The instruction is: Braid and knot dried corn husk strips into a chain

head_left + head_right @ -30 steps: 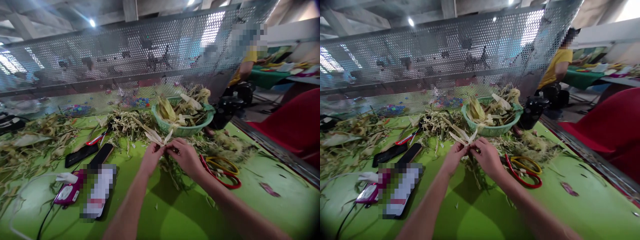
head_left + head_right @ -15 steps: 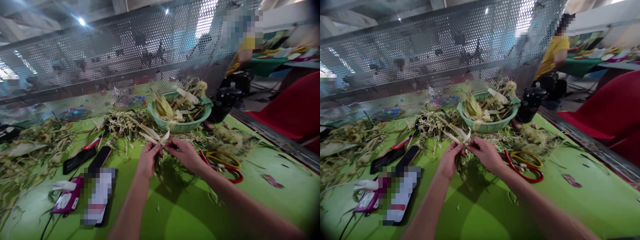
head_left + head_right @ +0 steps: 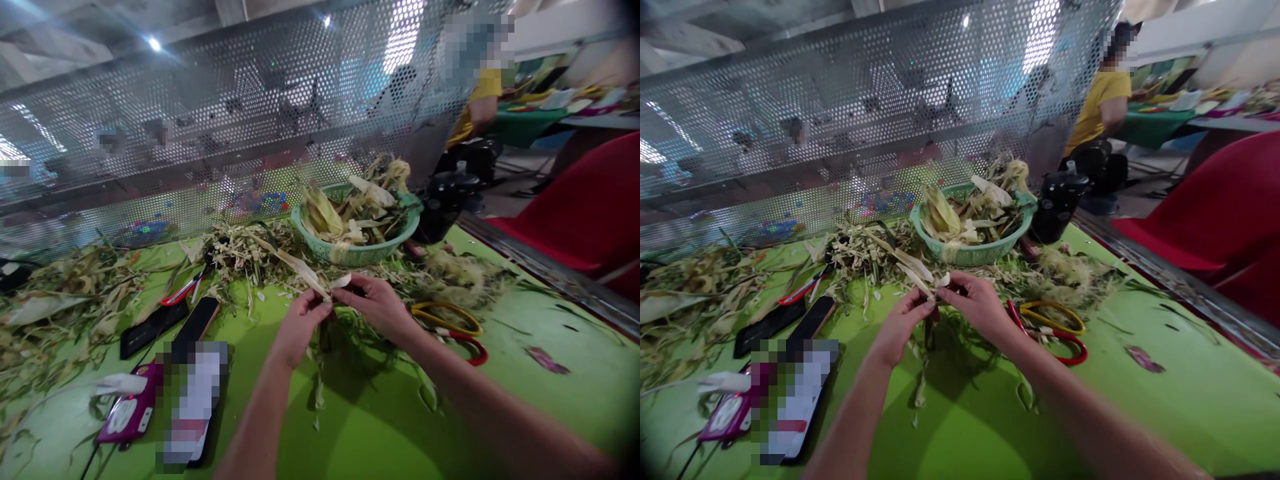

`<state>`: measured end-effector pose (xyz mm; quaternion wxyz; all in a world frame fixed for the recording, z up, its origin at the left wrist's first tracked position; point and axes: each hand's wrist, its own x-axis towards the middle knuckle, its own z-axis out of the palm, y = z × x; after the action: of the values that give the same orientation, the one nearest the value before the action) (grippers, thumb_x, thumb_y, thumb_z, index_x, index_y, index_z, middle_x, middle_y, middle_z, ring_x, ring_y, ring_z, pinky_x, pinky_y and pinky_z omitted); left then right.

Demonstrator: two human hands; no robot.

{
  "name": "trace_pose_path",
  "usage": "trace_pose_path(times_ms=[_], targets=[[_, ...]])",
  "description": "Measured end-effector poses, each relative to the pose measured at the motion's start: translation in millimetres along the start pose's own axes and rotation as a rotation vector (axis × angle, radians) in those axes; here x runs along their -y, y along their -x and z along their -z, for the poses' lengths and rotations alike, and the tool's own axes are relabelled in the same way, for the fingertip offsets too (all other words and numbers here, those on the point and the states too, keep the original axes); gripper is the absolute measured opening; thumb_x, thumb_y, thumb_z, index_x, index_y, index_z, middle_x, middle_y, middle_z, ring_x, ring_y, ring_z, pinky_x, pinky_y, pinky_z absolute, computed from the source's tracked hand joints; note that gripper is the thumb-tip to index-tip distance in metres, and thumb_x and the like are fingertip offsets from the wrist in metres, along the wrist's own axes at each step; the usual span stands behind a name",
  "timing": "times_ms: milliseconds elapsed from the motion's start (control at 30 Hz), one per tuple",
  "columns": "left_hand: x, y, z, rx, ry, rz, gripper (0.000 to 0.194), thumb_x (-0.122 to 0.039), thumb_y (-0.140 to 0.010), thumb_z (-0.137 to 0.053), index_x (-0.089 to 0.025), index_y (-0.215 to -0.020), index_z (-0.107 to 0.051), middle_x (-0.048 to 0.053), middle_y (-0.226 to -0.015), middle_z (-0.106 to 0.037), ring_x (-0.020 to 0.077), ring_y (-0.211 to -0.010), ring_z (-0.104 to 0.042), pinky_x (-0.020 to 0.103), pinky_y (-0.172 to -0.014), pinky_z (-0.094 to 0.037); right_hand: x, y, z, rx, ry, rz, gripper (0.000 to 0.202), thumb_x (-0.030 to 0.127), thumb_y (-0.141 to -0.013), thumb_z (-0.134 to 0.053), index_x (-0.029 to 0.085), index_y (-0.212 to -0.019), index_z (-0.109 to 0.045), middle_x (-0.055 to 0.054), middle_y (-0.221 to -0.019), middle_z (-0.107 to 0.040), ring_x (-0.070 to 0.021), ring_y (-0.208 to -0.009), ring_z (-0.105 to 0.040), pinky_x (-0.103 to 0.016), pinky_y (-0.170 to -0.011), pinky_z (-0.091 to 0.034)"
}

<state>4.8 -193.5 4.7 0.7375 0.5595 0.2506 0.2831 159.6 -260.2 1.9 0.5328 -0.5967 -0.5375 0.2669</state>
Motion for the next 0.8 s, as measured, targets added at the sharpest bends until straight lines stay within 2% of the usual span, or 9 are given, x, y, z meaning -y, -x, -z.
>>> trace_pose_path(times_ms=[200, 333, 433, 600, 700, 800], targets=[[7, -2, 1.3, 0.053, -0.078, -0.033, 0.032, -0.036, -0.075, -0.069, -0.018, -0.100, -0.066, 0.005, -0.095, -0.066, 0.0169, -0.088, -0.055, 0.026, -0.083, -0.042, 6, 1, -1, -0.050, 0.036, 0.015, 0.020, 0.036, -0.083, -0.058, 0.019, -0.073, -0.061, 0.001, -0.069, -0.056, -0.0146, -0.069, -0.051, -0.025, -0.065, -0.041], [11, -2, 0.2, 0.052, -0.097, -0.038, 0.031, -0.036, -0.074, -0.070, -0.017, -0.099, -0.066, 0.006, -0.094, -0.066, 0.0169, -0.090, -0.056, 0.025, -0.083, -0.042, 8, 2, -3, -0.100, 0.052, 0.011, 0.022, 0.032, -0.082, -0.059, 0.018, -0.065, -0.055, 0.003, -0.062, -0.048, -0.0127, -0.063, -0.045, -0.023, -0.059, -0.036], [10, -2, -0.7, 0.075, -0.095, -0.038, 0.032, -0.037, -0.073, -0.071, -0.017, -0.098, -0.067, 0.007, -0.094, -0.066, 0.0171, -0.088, -0.057, 0.026, -0.083, -0.043, 6, 3, -4, -0.115, 0.006, -0.011, 0.021, 0.034, -0.082, -0.059, 0.019, -0.067, -0.056, 0.003, -0.062, -0.046, -0.0123, -0.060, -0.043, -0.023, -0.057, -0.035], [8, -1, -2.2, 0.074, -0.058, -0.034, 0.034, -0.038, -0.072, -0.072, -0.017, -0.099, -0.068, 0.007, -0.097, -0.067, 0.0183, -0.091, -0.058, 0.028, -0.088, -0.042, 7, 1, -2, -0.027, -0.119, -0.076, 0.021, 0.039, -0.082, -0.059, 0.018, -0.077, -0.061, 0.001, -0.070, -0.056, -0.0129, -0.063, -0.049, -0.024, -0.057, -0.039], [9, -2, -3.3, 0.050, -0.040, -0.010, 0.035, -0.038, -0.070, -0.074, -0.017, -0.098, -0.068, 0.008, -0.098, -0.068, 0.0191, -0.092, -0.059, 0.029, -0.087, -0.043, 10, -1, 1, 0.071, -0.225, -0.119, 0.025, 0.041, -0.080, -0.062, 0.018, -0.091, -0.063, -0.002, -0.082, -0.064, -0.0151, -0.073, -0.056, -0.027, -0.066, -0.044], [13, -3, -3.6, 0.068, -0.033, -0.001, 0.036, -0.037, -0.070, -0.074, -0.017, -0.099, -0.068, 0.008, -0.099, -0.068, 0.0199, -0.095, -0.059, 0.029, -0.089, -0.043, 10, -2, 1, 0.079, -0.288, -0.154, 0.025, 0.040, -0.073, -0.069, 0.018, -0.084, -0.063, 0.000, -0.075, -0.062, -0.0151, -0.070, -0.057, -0.028, -0.068, -0.045]])
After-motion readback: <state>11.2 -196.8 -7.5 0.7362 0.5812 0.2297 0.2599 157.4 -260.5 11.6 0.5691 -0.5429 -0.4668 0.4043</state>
